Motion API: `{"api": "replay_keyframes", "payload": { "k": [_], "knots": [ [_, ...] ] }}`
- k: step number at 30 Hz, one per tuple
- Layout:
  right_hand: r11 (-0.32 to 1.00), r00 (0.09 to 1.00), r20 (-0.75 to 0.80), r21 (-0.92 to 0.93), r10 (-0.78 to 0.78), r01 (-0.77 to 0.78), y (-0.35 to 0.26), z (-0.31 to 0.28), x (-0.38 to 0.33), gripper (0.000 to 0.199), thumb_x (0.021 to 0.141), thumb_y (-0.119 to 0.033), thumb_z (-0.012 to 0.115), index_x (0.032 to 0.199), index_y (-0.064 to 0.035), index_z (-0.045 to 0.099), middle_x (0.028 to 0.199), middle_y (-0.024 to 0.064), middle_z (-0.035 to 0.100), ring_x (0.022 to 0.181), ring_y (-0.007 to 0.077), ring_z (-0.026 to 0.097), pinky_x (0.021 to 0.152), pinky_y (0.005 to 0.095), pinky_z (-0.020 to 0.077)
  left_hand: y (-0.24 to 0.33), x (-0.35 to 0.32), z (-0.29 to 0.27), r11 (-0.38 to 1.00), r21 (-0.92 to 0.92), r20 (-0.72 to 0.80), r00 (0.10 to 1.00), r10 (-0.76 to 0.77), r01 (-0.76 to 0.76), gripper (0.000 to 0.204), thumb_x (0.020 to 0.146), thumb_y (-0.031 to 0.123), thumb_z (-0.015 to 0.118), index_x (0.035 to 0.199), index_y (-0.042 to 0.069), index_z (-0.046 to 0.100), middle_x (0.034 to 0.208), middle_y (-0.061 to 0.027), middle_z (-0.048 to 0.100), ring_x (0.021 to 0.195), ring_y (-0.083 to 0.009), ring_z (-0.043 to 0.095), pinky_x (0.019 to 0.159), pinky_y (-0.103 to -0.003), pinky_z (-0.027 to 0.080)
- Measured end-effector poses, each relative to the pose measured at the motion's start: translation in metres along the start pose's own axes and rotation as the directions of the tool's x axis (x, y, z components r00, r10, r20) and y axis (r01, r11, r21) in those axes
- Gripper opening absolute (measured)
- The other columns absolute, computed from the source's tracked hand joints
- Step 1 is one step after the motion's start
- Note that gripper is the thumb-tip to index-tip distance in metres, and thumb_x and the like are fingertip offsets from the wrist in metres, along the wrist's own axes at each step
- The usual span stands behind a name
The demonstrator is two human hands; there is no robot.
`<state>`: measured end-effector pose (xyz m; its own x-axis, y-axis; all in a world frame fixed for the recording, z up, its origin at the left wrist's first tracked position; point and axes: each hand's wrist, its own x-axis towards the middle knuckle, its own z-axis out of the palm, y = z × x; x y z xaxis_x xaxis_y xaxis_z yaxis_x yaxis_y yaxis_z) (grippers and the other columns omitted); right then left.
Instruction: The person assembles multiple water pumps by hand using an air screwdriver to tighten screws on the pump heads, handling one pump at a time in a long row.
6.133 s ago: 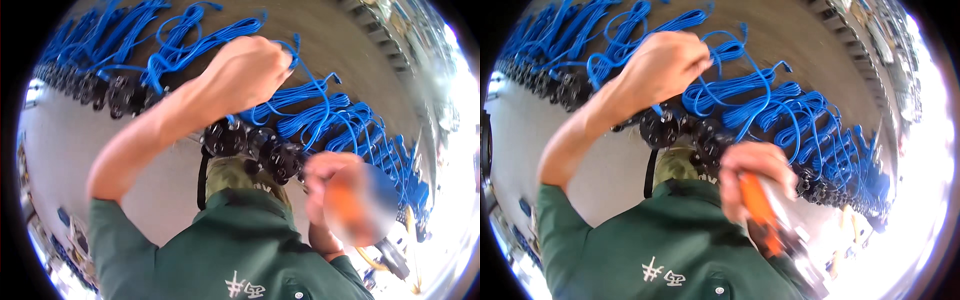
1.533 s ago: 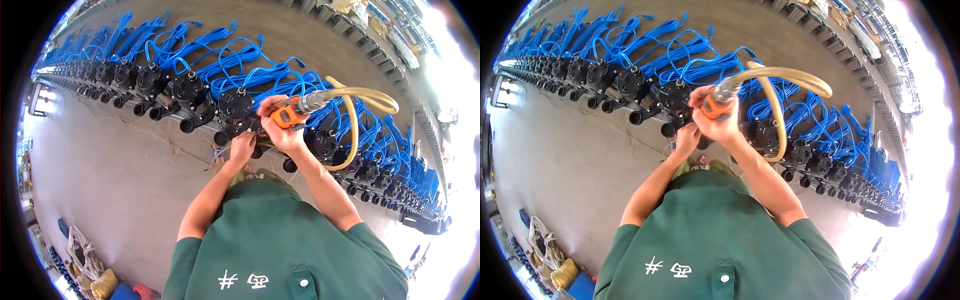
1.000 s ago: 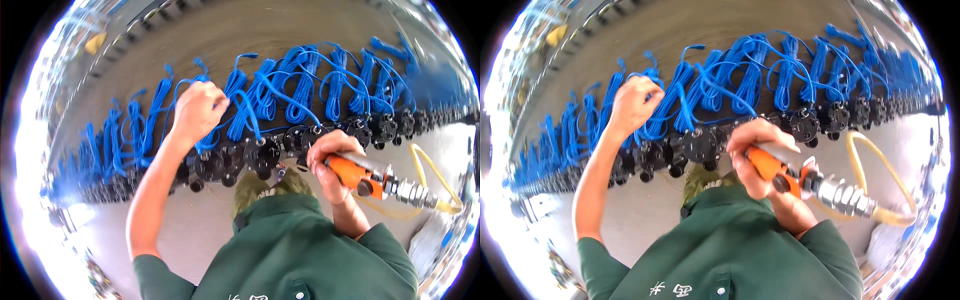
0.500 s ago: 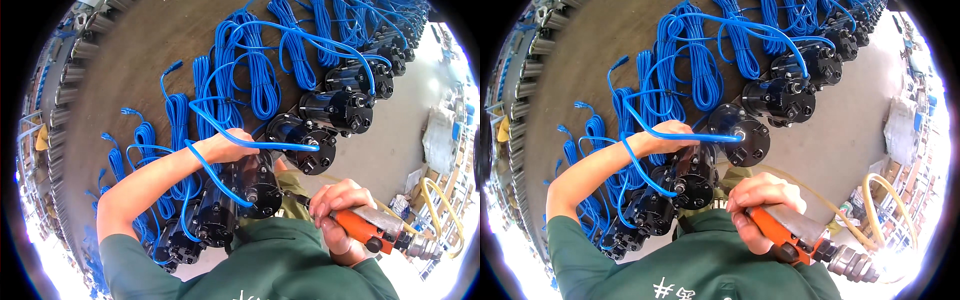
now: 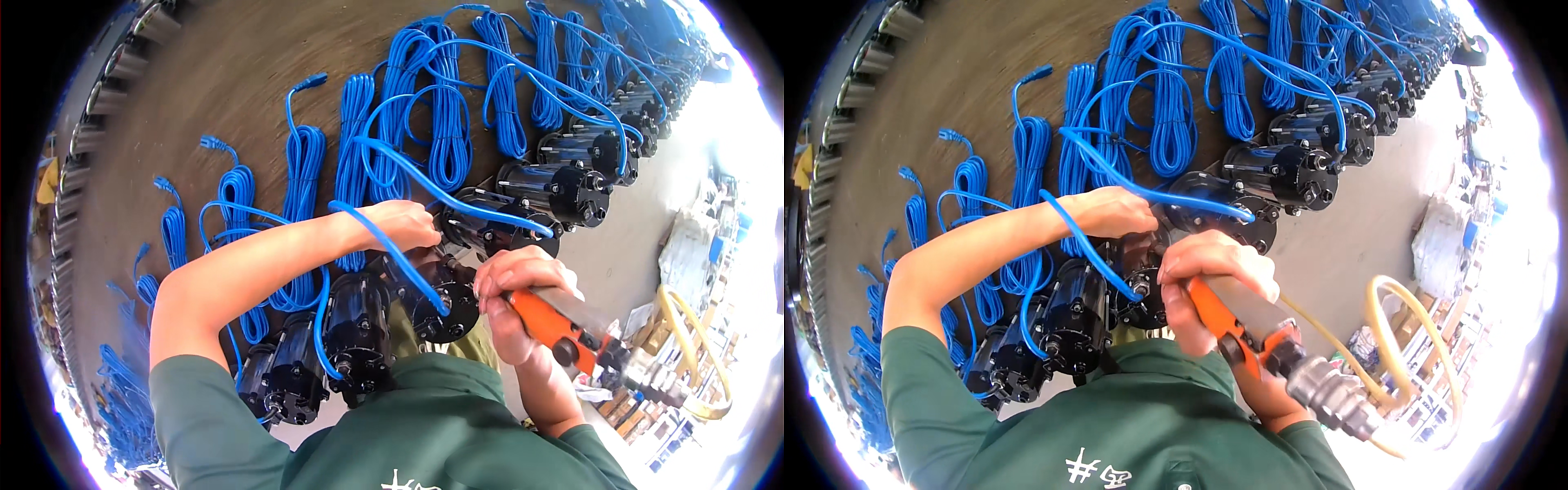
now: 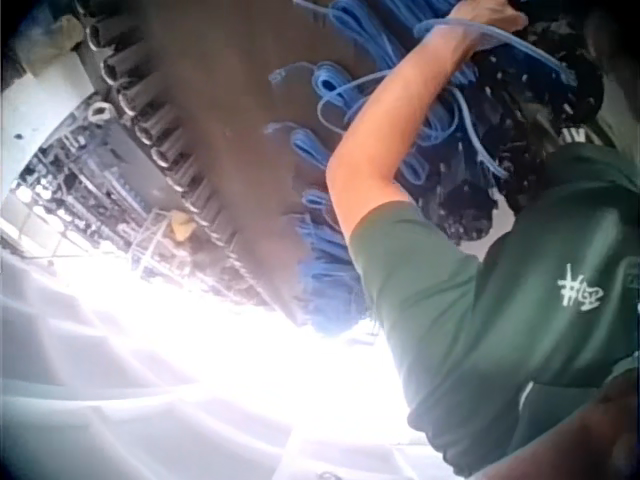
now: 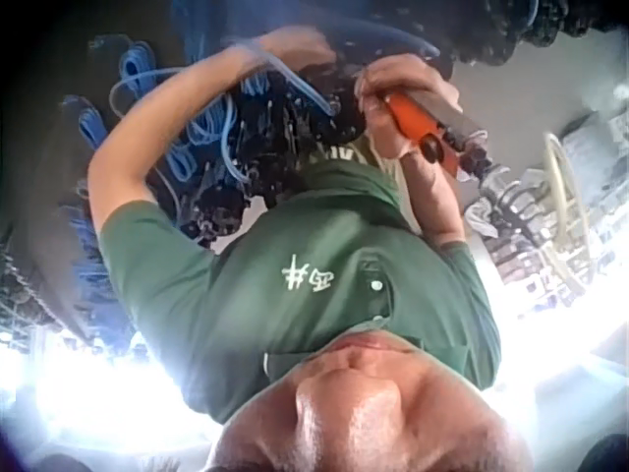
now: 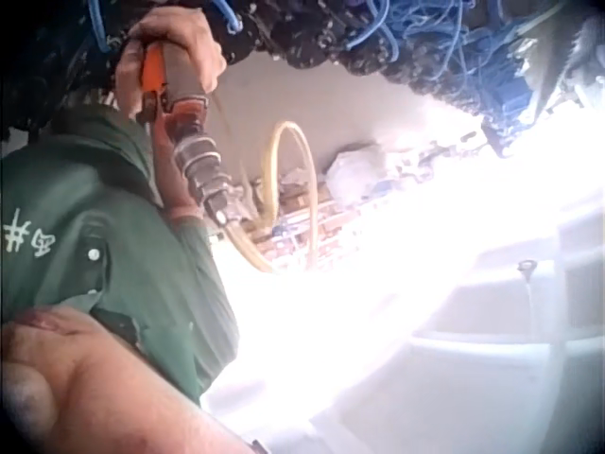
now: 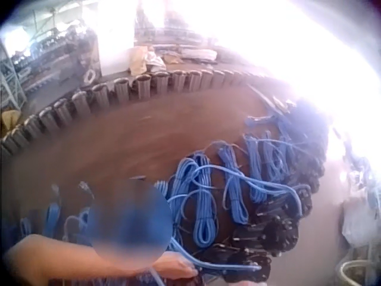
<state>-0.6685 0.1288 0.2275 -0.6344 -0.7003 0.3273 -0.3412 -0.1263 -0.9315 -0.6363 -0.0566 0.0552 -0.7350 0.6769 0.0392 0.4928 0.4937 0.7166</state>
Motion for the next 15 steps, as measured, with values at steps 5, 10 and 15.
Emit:
{"api": "replay_keyframes", "payload": {
  "k": [5,10,15],
  "knots": [
    [0.998,0.999,-0.007,-0.058,0.037,-0.037,0.000,0.005,0.000,0.020,0.076,0.002,0.063,0.096,0.0007,0.057,0.082,0.0130,0.060,0.059,0.0176,0.059,0.053,0.0309,0.0551,0.006,-0.023,0.006,0.997,0.011,-0.049,0.996,-0.070,0.070,0.012,0.078,0.006,0.064,0.089,0.006,0.065,0.089,-0.0125,0.065,0.088,-0.0330,0.065,0.076,-0.043,0.054],
    [0.999,0.999,-0.040,0.032,-0.017,0.018,0.007,0.009,-0.006,0.026,0.072,0.007,0.058,0.097,0.0003,0.055,0.082,0.0136,0.060,0.060,0.0175,0.057,0.054,0.0317,0.0537,0.017,-0.073,0.029,0.989,0.024,-0.120,0.983,-0.142,0.146,0.012,0.079,0.009,0.068,0.090,0.005,0.068,0.085,-0.0117,0.065,0.086,-0.0325,0.064,0.076,-0.043,0.053],
    [0.986,0.977,-0.138,0.014,0.165,-0.165,-0.008,0.018,-0.009,0.031,0.075,0.004,0.058,0.106,0.0012,0.055,0.084,0.0136,0.059,0.061,0.0158,0.056,0.058,0.0280,0.0512,0.017,-0.078,0.047,0.983,0.063,-0.159,0.974,-0.159,0.171,0.014,0.079,0.016,0.070,0.077,0.003,0.067,0.079,-0.0145,0.067,0.083,-0.0346,0.066,0.073,-0.045,0.054]
  ]
}}
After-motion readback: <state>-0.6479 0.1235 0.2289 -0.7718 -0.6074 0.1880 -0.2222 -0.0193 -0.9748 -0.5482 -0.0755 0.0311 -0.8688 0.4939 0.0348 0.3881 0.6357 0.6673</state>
